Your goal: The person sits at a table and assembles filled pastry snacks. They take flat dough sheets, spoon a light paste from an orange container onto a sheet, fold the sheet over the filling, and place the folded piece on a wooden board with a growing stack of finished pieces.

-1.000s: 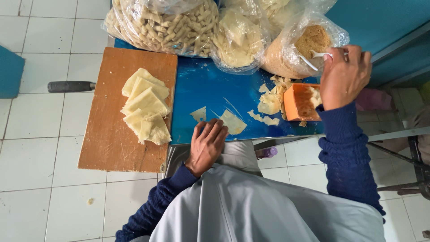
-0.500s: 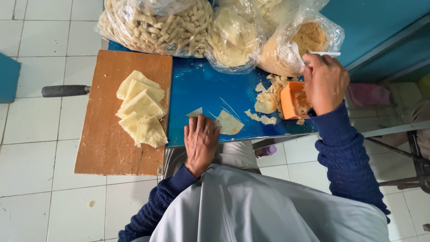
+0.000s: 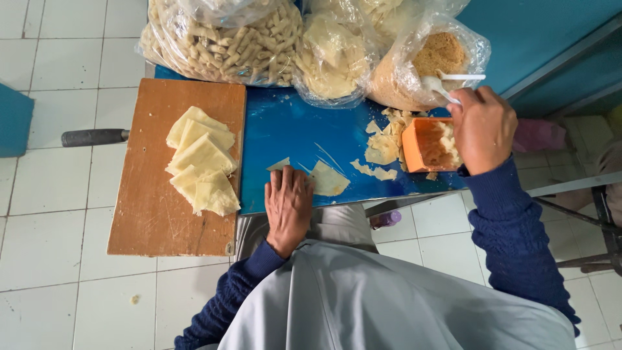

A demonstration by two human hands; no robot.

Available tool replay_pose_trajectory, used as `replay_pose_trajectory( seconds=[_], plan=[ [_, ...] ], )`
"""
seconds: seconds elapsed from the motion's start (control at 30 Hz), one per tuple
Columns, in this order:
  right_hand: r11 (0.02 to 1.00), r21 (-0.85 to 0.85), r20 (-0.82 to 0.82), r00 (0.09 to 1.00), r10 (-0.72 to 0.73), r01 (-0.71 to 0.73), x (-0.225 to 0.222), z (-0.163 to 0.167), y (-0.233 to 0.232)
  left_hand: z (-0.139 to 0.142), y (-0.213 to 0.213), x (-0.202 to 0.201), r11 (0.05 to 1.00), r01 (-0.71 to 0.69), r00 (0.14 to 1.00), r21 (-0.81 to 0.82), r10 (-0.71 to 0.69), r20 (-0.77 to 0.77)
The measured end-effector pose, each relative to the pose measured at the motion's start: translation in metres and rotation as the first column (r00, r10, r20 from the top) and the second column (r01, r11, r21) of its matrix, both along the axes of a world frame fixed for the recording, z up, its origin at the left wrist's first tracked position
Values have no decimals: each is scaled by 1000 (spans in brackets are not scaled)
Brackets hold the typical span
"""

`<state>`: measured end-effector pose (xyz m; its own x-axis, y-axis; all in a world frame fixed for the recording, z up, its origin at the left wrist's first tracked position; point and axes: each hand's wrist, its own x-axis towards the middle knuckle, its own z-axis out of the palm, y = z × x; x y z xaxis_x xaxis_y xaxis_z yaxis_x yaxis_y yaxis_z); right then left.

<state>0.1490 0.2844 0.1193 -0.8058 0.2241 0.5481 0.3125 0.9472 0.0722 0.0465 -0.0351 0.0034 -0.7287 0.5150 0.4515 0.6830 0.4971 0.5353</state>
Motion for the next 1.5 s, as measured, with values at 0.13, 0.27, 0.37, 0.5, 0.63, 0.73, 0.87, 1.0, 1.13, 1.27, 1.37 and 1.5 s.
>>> replay_pose_trajectory(
  seconds=[0.13,0.27,0.37,0.5,0.63,0.73,0.87,1.0,1.13,1.27,1.37,1.5],
  plan=[
    [988,94,-31,992,-122,124,-11,-6,10,-1,2,-2,1000,5,999,-13,-5,-32],
    [984,150,-113,990,-83,100,-14,-11,13,-4,4,-3,999,28,997,-37,-31,-73],
    [997,64,-129,991,-44,52,-18,-15,11,-5,2,-2,996,64,994,-58,-69,-83],
    [996,-85,-162,987,-22,8,-23,-18,16,-5,2,-1,996,84,995,-3,-84,-53],
    [937,-347,-202,979,-28,-44,-20,-20,27,-4,3,-1,994,97,995,49,-96,-39],
    [885,-459,-249,968,-42,-80,-15,-21,31,-3,3,-1,991,97,995,88,-97,-11],
    [820,-560,-302,951,-71,-117,-10,-15,28,-4,3,-1,979,118,992,169,-123,22],
    [764,-624,-324,944,-64,-162,2,-2,13,-6,6,0,967,90,990,237,-113,87],
    [674,-716,-284,958,-42,-183,19,-4,-20,-9,3,2,950,103,983,294,-143,118],
    [510,-828,-202,972,118,-234,19,-34,-65,-11,3,5,946,83,965,314,-154,210],
    [483,-847,-121,965,235,-224,11,-62,-97,-11,3,4,938,83,962,338,-164,220],
    [578,-765,-139,949,282,-284,7,-82,-118,-9,2,5,935,58,948,350,-161,274]
  ],
)
